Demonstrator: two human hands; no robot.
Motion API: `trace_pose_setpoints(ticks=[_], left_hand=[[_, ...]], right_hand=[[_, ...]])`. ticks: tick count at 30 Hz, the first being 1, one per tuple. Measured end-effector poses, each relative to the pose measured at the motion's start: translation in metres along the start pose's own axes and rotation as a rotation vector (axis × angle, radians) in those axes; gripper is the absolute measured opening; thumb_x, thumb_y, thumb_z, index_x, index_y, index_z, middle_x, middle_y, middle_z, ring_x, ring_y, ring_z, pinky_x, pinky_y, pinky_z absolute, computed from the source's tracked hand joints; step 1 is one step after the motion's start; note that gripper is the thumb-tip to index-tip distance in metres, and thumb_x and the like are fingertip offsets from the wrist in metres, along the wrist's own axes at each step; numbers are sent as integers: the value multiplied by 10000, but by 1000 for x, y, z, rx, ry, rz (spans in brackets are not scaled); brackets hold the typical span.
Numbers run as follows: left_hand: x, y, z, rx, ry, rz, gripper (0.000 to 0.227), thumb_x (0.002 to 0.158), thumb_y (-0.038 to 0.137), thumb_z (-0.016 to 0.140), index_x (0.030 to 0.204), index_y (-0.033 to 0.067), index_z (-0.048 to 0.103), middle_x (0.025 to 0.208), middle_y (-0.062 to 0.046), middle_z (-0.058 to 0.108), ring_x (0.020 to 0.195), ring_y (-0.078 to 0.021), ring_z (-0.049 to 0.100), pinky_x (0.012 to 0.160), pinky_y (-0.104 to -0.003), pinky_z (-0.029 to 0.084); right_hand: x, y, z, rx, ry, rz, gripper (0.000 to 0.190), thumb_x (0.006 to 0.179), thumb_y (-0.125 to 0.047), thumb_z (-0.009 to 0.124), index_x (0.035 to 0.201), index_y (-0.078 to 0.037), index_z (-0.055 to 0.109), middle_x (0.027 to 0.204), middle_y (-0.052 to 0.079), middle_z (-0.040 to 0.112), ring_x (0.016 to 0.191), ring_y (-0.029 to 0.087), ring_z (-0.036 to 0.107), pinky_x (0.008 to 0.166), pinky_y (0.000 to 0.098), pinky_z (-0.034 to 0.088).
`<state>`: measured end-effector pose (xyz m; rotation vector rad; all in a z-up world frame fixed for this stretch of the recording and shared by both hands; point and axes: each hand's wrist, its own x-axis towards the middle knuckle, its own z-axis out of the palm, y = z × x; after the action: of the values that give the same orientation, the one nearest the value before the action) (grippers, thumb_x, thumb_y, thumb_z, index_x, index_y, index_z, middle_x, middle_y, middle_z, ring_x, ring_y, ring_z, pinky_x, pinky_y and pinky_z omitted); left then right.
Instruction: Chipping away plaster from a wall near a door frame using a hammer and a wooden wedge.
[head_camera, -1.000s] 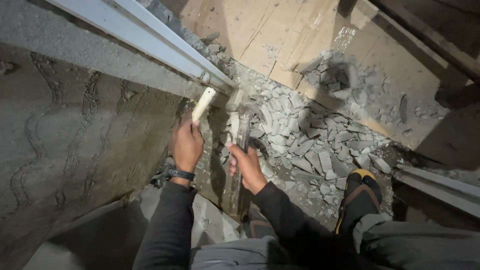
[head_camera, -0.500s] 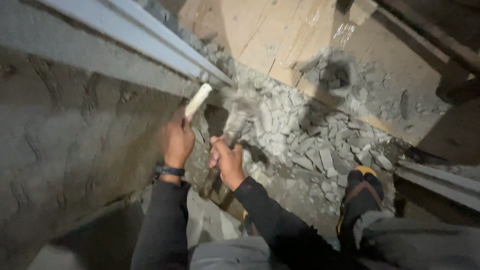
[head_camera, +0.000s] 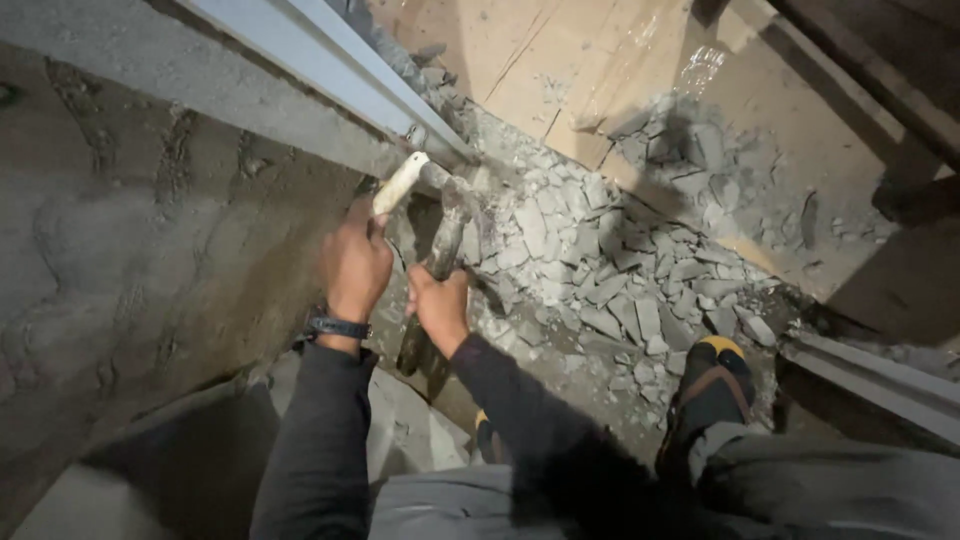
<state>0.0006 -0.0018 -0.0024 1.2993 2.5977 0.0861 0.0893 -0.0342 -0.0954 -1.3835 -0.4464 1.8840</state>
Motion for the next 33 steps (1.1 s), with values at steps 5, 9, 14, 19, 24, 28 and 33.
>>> trace_pose_setpoints(ticks=[5,9,14,19,24,28,33], left_hand=[[13,2,0,-122,19,11,248,928,115,492,1125,24,612,888,-248,660,871,-403,657,624,-393,453],[3,3,-3,-28,-26,0,270,891,169,536,1131,73,615,832,-247,669,815,-451,650,705,-558,496],[13,-15,19,18,38,37,177,879,139,553,949,35,679,771,-202,671,782,-412,662,619,-500,506],[2,12,-10,-109,3,-94,219,924,183,525,1094,89,625,845,-193,671,840,-318,627,721,-457,452],[-3,4,5,-146,-34,-144,140,924,146,515,1002,77,609,845,-146,650,834,-212,605,683,-363,431],[6,18,-8,-38,15,-89,197,962,145,509,978,19,660,781,-157,628,796,-259,556,676,-386,443],[7,-12,49,-432,-295,-410,458,983,359,385,1392,158,425,1371,-99,465,1326,-270,370,1099,-452,248]], right_hand=[[-19,-69,-1,202,-14,-313,176,737,17,572,582,9,487,352,140,432,306,268,511,429,340,474],[2,-17,-14,-519,-104,-520,285,839,25,442,634,150,597,602,324,552,839,502,552,1039,454,313],[-11,-80,-19,-155,-37,-154,404,749,-170,587,364,-55,545,366,90,478,341,162,420,419,323,415],[19,-37,-17,69,-66,-129,236,770,-39,583,558,-77,485,395,79,436,320,182,486,362,318,425],[-1,-63,-31,-239,-152,-91,423,779,-150,655,387,-73,514,321,76,463,292,158,475,391,287,429],[29,-40,-22,-135,-98,-168,328,763,-83,604,447,-39,527,360,115,457,324,202,512,385,327,439],[37,-47,-46,-423,-216,-3,291,746,-106,609,464,-51,565,335,93,471,302,197,504,325,328,395]])
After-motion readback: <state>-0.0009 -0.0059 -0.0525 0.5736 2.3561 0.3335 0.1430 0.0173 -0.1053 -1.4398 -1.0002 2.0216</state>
